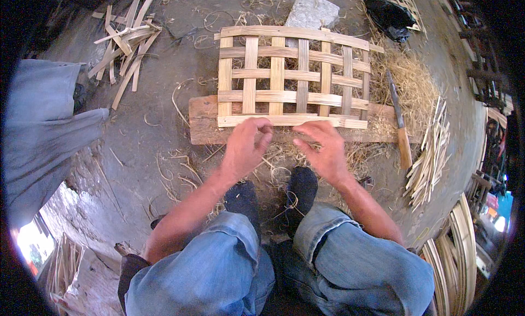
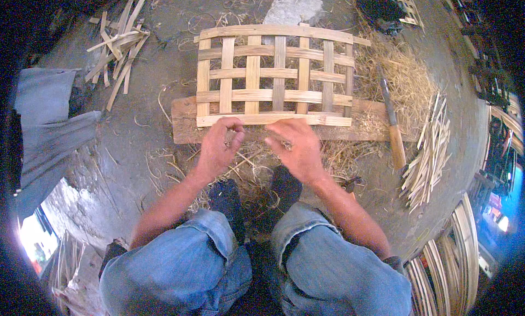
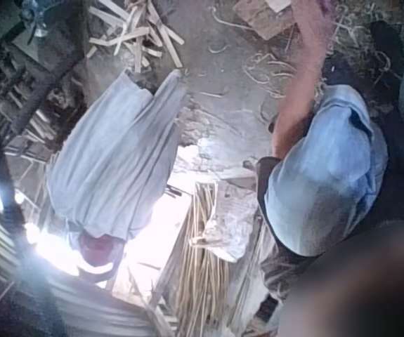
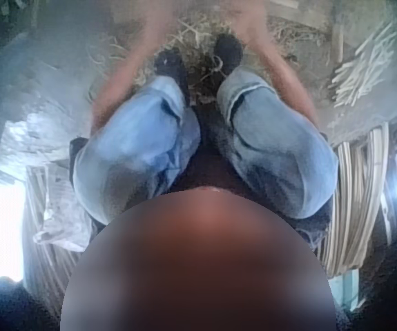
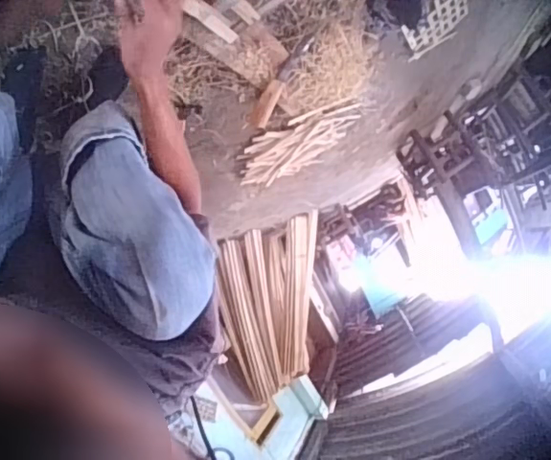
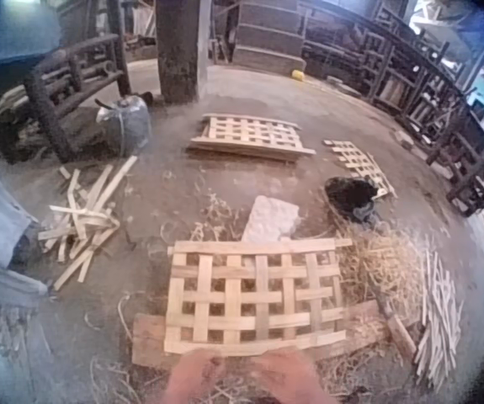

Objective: The person weaves thin wooden strips into a rectangular lattice mat, using a hammer to tap the strips into place and a knife to trim excess material. The person flips the mat to work on both sides and secures the edges.

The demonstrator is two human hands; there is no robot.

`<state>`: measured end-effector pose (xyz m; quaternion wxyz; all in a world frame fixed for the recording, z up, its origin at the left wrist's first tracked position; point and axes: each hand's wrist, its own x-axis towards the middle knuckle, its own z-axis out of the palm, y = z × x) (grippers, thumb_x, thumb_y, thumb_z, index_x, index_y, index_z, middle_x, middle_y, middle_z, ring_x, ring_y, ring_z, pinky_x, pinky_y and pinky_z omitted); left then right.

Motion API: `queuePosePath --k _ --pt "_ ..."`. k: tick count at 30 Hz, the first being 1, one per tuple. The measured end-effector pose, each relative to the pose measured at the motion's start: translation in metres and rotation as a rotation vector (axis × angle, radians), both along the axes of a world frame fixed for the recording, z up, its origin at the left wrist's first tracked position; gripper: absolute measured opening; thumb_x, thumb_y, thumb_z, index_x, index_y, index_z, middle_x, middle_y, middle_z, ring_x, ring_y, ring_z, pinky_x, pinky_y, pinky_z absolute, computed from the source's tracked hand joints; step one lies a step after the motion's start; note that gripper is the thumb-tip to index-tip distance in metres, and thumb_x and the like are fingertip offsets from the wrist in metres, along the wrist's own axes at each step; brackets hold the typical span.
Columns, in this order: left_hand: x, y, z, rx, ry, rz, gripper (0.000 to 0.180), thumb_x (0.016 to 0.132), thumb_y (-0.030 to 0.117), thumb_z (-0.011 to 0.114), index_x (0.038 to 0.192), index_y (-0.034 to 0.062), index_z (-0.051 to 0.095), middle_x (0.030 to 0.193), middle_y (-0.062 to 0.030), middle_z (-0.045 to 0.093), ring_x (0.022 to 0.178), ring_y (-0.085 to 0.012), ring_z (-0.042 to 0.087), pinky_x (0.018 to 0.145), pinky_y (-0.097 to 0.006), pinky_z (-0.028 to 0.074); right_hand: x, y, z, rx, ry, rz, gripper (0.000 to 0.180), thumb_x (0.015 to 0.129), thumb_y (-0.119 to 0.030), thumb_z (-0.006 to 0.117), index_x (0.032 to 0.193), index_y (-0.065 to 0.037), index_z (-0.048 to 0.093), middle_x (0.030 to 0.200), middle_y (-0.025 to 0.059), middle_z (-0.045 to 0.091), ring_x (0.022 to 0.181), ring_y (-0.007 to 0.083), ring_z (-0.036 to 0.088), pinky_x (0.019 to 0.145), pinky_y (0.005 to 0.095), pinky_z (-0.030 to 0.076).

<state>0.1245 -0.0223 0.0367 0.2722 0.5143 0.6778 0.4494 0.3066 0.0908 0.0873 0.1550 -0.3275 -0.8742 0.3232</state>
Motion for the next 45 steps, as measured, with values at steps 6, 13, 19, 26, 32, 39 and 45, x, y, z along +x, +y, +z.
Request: queuePosePath --k 6,13,19,26,32,39,45 --pt "0.017 -0.003 0.003 -0.030 -0.146 -0.077 0.025 0.088 0.010 0.067 0.108 0.0026 0.055 0.098 -0.0132 0.063 0.091 -0.0256 0.065 0.084 -0.037 0.051 -0.009 -0.020 -0.012 -0.551 0.157 -0.164 0.019 0.081 -0.012 0.074 0.097 -0.002 0.070 0.094 0.0110 0.071 0.090 0.0229 0.066 0.083 0.0344 0.051" --pt "0.010 0.004 0.004 0.027 -0.041 -0.019 0.029 0.083 0.011 0.071 0.108 0.0053 0.057 0.099 -0.0128 0.063 0.094 -0.0304 0.063 0.086 -0.040 0.050 -0.022 -0.014 -0.014 -0.570 0.111 -0.234 0.015 0.089 -0.012 0.070 0.095 0.002 0.068 0.085 0.0031 0.068 0.079 0.0095 0.061 0.072 0.0264 0.050" --pt "-0.013 0.017 0.000 -0.030 0.328 -0.020 0.049 0.067 0.015 0.082 0.111 0.0100 0.062 0.111 -0.0096 0.061 0.108 -0.0328 0.056 0.094 -0.044 0.045 -0.036 0.021 -0.028 -0.191 0.145 -0.088 0.017 0.089 -0.016 0.070 0.094 0.000 0.067 0.085 0.0087 0.069 0.078 0.0150 0.064 0.073 0.0288 0.051" --pt "-0.012 0.020 -0.019 0.059 0.428 -0.004 0.046 0.062 0.014 0.084 0.104 0.0113 0.065 0.105 -0.0060 0.063 0.102 -0.0289 0.057 0.088 -0.041 0.048 -0.033 0.019 -0.045 -0.331 0.141 -0.137 0.017 0.087 -0.016 0.071 0.095 -0.002 0.067 0.087 0.0086 0.067 0.080 0.0185 0.063 0.072 0.0311 0.050" --pt "-0.008 0.021 -0.021 0.062 0.447 0.024 0.046 0.062 0.015 0.084 0.104 0.0124 0.065 0.104 -0.0050 0.063 0.099 -0.0276 0.057 0.086 -0.041 0.047 -0.032 0.018 -0.046 -0.300 0.152 -0.124 0.016 0.084 -0.015 0.073 0.093 -0.003 0.067 0.086 0.0102 0.066 0.081 0.0230 0.064 0.071 0.0333 0.050" --pt "-0.006 0.021 -0.020 0.077 0.467 0.041 0.046 0.063 0.015 0.082 0.105 0.0116 0.064 0.104 -0.0051 0.062 0.102 -0.0273 0.056 0.087 -0.041 0.045 -0.034 0.014 -0.049 -0.117 0.196 -0.053 0.012 0.082 -0.007 0.074 0.090 -0.003 0.066 0.086 0.0093 0.066 0.081 0.0231 0.064 0.073 0.0332 0.051" --pt "-0.005 0.019 -0.022 0.065 0.483 0.049 0.046 0.064 0.014 0.082 0.106 0.0126 0.064 0.106 -0.0051 0.061 0.102 -0.0273 0.056 0.087 -0.041 0.044 -0.038 0.011 -0.055 0.021 0.238 -0.026 0.014 0.075 -0.006 0.076 0.084 -0.003 0.067 0.085 0.0093 0.068 0.081 0.0293 0.063 0.071 0.0382 0.051"
